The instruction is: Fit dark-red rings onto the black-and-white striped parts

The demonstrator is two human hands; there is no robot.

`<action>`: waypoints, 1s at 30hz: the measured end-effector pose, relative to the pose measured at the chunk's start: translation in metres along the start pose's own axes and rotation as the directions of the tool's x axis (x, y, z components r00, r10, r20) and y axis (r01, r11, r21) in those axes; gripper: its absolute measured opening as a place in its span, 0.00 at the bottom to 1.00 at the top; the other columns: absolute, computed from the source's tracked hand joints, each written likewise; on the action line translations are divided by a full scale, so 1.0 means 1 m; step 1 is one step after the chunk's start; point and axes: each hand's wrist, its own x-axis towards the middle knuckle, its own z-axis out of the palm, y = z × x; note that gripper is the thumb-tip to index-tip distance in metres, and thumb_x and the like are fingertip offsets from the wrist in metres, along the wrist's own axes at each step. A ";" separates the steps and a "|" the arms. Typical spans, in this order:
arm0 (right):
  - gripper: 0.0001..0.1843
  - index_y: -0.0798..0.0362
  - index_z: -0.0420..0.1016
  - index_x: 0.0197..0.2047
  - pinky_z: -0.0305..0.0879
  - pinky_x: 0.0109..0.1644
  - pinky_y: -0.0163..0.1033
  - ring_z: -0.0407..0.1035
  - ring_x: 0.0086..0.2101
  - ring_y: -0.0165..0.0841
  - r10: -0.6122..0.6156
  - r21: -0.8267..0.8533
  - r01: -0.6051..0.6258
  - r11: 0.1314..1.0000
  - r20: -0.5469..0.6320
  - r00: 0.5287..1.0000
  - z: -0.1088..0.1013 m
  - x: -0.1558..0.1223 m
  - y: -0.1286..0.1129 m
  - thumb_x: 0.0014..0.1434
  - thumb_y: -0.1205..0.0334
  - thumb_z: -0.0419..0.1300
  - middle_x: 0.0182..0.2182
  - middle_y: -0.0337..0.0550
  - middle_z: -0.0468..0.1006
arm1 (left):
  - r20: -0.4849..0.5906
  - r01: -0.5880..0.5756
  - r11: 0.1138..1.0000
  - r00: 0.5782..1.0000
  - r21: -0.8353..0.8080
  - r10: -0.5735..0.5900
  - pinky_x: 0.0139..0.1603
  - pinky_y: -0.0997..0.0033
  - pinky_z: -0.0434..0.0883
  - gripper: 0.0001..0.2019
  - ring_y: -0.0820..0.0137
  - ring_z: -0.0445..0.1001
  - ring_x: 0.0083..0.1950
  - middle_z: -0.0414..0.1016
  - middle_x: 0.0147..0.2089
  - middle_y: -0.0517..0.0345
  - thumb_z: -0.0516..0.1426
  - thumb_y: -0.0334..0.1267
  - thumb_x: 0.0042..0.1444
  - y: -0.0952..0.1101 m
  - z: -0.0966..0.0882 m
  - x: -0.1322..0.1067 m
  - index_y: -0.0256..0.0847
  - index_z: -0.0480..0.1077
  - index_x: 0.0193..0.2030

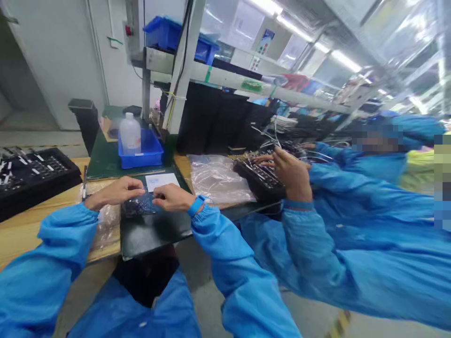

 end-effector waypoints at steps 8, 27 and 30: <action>0.12 0.55 0.70 0.28 0.50 0.33 0.33 0.58 0.27 0.27 -0.019 0.028 0.019 0.999 0.000 1.000 0.011 0.003 0.008 0.63 0.61 0.58 0.23 0.33 0.65 | 0.090 -0.111 0.967 0.992 0.231 0.092 0.34 0.72 0.59 0.14 0.69 0.69 0.33 0.76 0.31 0.58 0.55 0.44 0.59 0.007 0.003 0.012 0.37 0.77 0.35; 0.11 0.56 0.75 0.31 0.51 0.35 0.37 0.64 0.29 0.28 -0.181 -0.318 0.109 0.942 -0.206 0.962 0.018 -0.002 0.003 0.66 0.66 0.56 0.29 0.43 0.78 | -0.077 -0.092 0.991 0.993 -0.101 0.084 0.32 0.73 0.59 0.17 0.72 0.61 0.29 0.64 0.24 0.63 0.54 0.50 0.58 -0.013 0.025 0.030 0.37 0.71 0.28; 0.11 0.55 0.76 0.35 0.48 0.34 0.39 0.64 0.28 0.26 -0.163 -0.384 0.077 0.920 -0.196 0.967 0.019 -0.004 0.000 0.67 0.67 0.53 0.31 0.44 0.78 | -0.133 -0.071 0.994 0.989 -0.078 0.060 0.32 0.72 0.58 0.18 0.72 0.61 0.30 0.64 0.25 0.63 0.54 0.50 0.57 -0.015 0.031 0.033 0.37 0.70 0.26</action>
